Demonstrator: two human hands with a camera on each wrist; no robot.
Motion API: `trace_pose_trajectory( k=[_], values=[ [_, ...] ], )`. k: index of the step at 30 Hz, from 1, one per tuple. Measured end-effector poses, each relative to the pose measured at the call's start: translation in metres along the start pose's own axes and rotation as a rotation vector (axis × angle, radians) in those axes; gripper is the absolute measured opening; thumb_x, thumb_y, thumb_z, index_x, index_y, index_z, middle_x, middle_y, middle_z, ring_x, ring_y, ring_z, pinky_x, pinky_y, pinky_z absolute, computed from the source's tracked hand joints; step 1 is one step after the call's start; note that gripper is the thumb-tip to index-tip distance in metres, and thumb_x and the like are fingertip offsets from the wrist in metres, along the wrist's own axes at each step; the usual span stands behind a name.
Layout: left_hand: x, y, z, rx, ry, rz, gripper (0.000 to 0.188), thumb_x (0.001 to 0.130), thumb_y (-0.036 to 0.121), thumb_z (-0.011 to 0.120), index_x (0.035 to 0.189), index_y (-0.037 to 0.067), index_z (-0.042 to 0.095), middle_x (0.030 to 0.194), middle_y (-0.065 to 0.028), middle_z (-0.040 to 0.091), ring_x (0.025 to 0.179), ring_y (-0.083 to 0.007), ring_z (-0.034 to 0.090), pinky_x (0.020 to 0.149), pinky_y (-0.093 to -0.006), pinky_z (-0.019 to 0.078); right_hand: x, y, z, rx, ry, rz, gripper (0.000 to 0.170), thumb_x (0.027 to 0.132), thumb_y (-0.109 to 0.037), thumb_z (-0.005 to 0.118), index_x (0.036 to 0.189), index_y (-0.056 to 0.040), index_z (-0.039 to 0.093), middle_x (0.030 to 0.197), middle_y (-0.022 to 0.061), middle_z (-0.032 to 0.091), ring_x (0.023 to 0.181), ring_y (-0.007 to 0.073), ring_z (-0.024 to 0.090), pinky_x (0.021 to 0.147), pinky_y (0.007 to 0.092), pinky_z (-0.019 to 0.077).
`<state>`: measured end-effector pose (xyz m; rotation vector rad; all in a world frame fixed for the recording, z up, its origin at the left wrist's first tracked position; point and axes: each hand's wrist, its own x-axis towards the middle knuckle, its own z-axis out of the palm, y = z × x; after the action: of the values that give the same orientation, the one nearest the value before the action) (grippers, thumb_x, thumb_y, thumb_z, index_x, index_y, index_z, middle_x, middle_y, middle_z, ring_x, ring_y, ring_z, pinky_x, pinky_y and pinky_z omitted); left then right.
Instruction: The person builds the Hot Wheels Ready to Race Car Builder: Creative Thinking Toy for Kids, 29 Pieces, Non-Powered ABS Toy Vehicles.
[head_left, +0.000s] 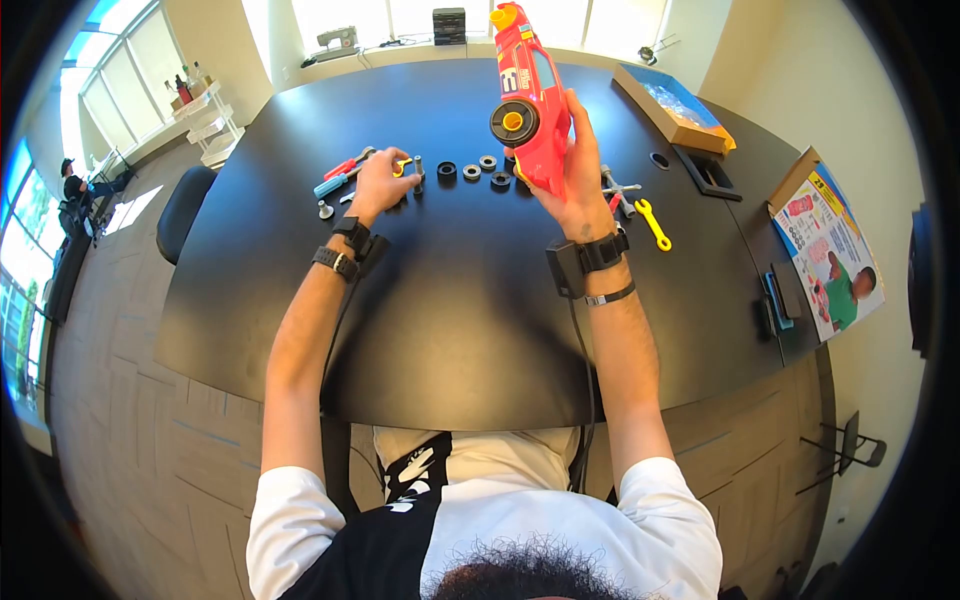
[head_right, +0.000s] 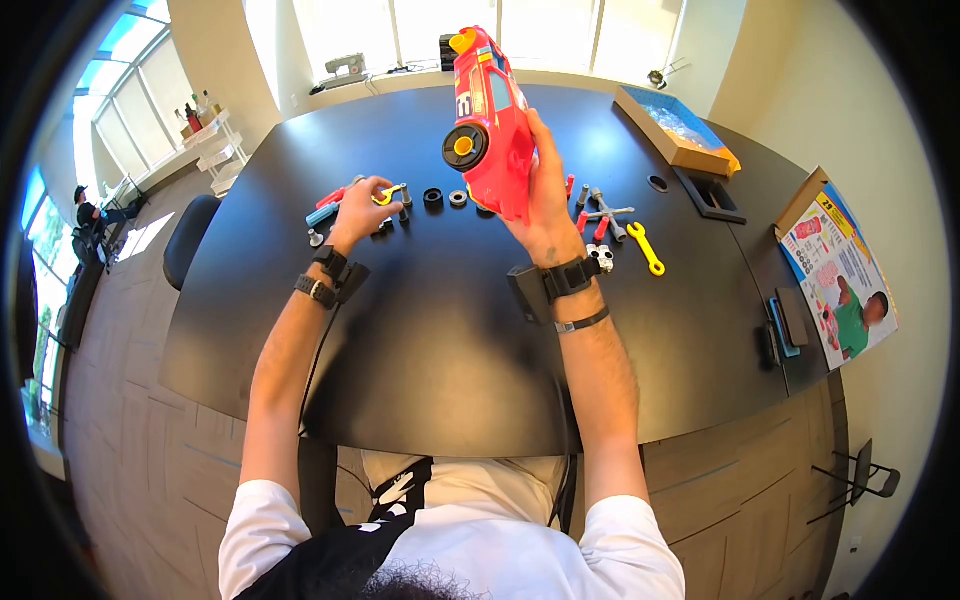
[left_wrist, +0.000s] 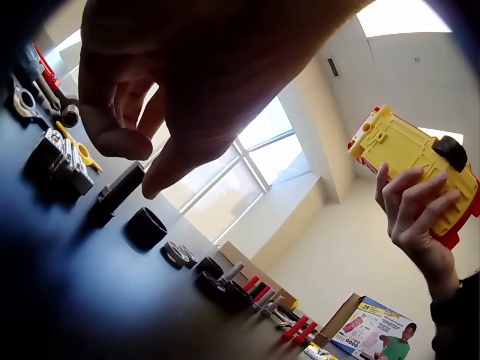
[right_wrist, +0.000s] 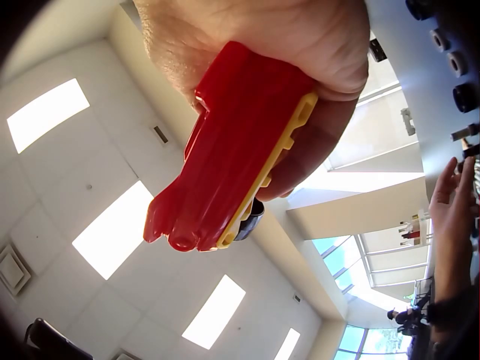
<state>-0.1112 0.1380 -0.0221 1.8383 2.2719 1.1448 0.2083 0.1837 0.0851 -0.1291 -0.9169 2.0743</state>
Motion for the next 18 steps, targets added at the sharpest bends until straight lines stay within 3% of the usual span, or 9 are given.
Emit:
trace_pose_trajectory(
  k=[2, 3, 4, 8, 10, 12, 14, 16, 18],
  values=[
    [-0.002, 0.000, 0.009, 0.092, -0.162, -0.196, 0.053, 0.082, 0.034, 0.088, 0.125, 0.006, 0.078, 0.108, -0.0117, 0.077, 0.104, -0.0274, 0.075, 0.095, -0.0414, 0.0597, -0.001, 0.001, -0.003, 0.015, 0.008, 0.013, 0.069, 0.104, -0.065, 0.061, 0.135, -0.0035, 0.064, 0.110, 0.0117, 0.078, 0.086, 0.0254, 0.079, 0.066, 0.0329, 0.0666],
    [-0.003, 0.000, 0.014, -0.018, -0.205, -0.317, 0.053, 0.084, 0.036, 0.086, 0.128, 0.007, 0.078, 0.112, -0.0128, 0.078, 0.104, -0.0286, 0.076, 0.096, -0.0418, 0.0600, 0.000, 0.000, -0.004, 0.002, -0.021, 0.012, 0.068, 0.104, -0.064, 0.061, 0.135, -0.0036, 0.064, 0.111, 0.0113, 0.078, 0.088, 0.0251, 0.079, 0.068, 0.0333, 0.0669],
    [-0.002, -0.006, 0.020, -0.021, -0.207, -0.319, 0.053, 0.084, 0.036, 0.086, 0.128, 0.007, 0.078, 0.112, -0.0128, 0.078, 0.104, -0.0286, 0.076, 0.096, -0.0418, 0.0600, 0.000, 0.000, -0.005, -0.011, -0.053, 0.010, 0.067, 0.105, -0.063, 0.062, 0.136, -0.0037, 0.063, 0.112, 0.0108, 0.078, 0.089, 0.0247, 0.079, 0.070, 0.0337, 0.0671],
    [-0.001, -0.012, 0.034, 0.118, -0.091, -0.147, 0.045, 0.090, 0.035, 0.080, 0.123, 0.005, 0.079, 0.108, -0.0157, 0.080, 0.103, -0.0306, 0.077, 0.096, -0.0437, 0.0598, 0.005, 0.001, -0.009, 0.008, -0.038, 0.003, 0.066, 0.105, -0.062, 0.061, 0.137, -0.0044, 0.063, 0.115, 0.0103, 0.078, 0.091, 0.0240, 0.079, 0.076, 0.0353, 0.0678],
    [-0.004, -0.008, 0.033, 0.045, 0.117, -0.035, 0.040, 0.090, 0.036, 0.079, 0.112, 0.003, 0.078, 0.108, -0.0167, 0.080, 0.103, -0.0319, 0.077, 0.097, -0.0438, 0.0591, 0.007, 0.003, -0.011, 0.033, -0.046, -0.008, 0.067, 0.105, -0.062, 0.061, 0.138, -0.0042, 0.062, 0.117, 0.0106, 0.077, 0.094, 0.0234, 0.079, 0.080, 0.0365, 0.0679],
    [-0.007, 0.018, 0.015, 0.016, 0.113, -0.025, 0.033, 0.096, 0.030, 0.075, 0.109, 0.000, 0.073, 0.109, -0.0171, 0.080, 0.102, -0.0286, 0.078, 0.094, -0.0412, 0.0614, 0.005, 0.003, -0.009, 0.010, -0.059, -0.019, 0.068, 0.105, -0.062, 0.061, 0.139, -0.0039, 0.061, 0.119, 0.0109, 0.076, 0.096, 0.0230, 0.079, 0.082, 0.0370, 0.0678],
    [-0.004, 0.032, 0.004, -0.653, 0.054, 0.000, 0.025, 0.107, 0.022, 0.066, 0.120, 0.000, 0.066, 0.113, -0.0146, 0.077, 0.101, -0.0196, 0.075, 0.087, -0.0352, 0.0648, 0.003, 0.004, -0.010, -0.015, -0.069, -0.026, 0.069, 0.105, -0.063, 0.061, 0.140, -0.0036, 0.060, 0.121, 0.0112, 0.076, 0.098, 0.0226, 0.078, 0.084, 0.0375, 0.0677],
    [-0.007, 0.057, -0.019, -0.775, -0.068, -0.029, 0.023, 0.113, 0.018, 0.058, 0.127, 0.000, 0.062, 0.110, -0.0104, 0.072, 0.099, -0.0137, 0.072, 0.084, -0.0310, 0.0663, 0.003, 0.003, -0.012, -0.042, -0.050, -0.005, 0.069, 0.105, -0.062, 0.061, 0.141, -0.0031, 0.059, 0.125, 0.0117, 0.075, 0.101, 0.0216, 0.078, 0.085, 0.0385, 0.0675],
    [-0.014, 0.087, -0.037, -0.764, 0.062, 0.114, 0.026, 0.112, 0.021, 0.060, 0.125, -0.001, 0.068, 0.096, -0.0080, 0.072, 0.083, -0.0126, 0.070, 0.072, -0.0329, 0.0658, 0.002, 0.003, -0.010, -0.041, -0.048, -0.001, 0.069, 0.106, -0.062, 0.061, 0.142, -0.0032, 0.059, 0.125, 0.0117, 0.075, 0.101, 0.0214, 0.077, 0.086, 0.0386, 0.0674]
  ],
)
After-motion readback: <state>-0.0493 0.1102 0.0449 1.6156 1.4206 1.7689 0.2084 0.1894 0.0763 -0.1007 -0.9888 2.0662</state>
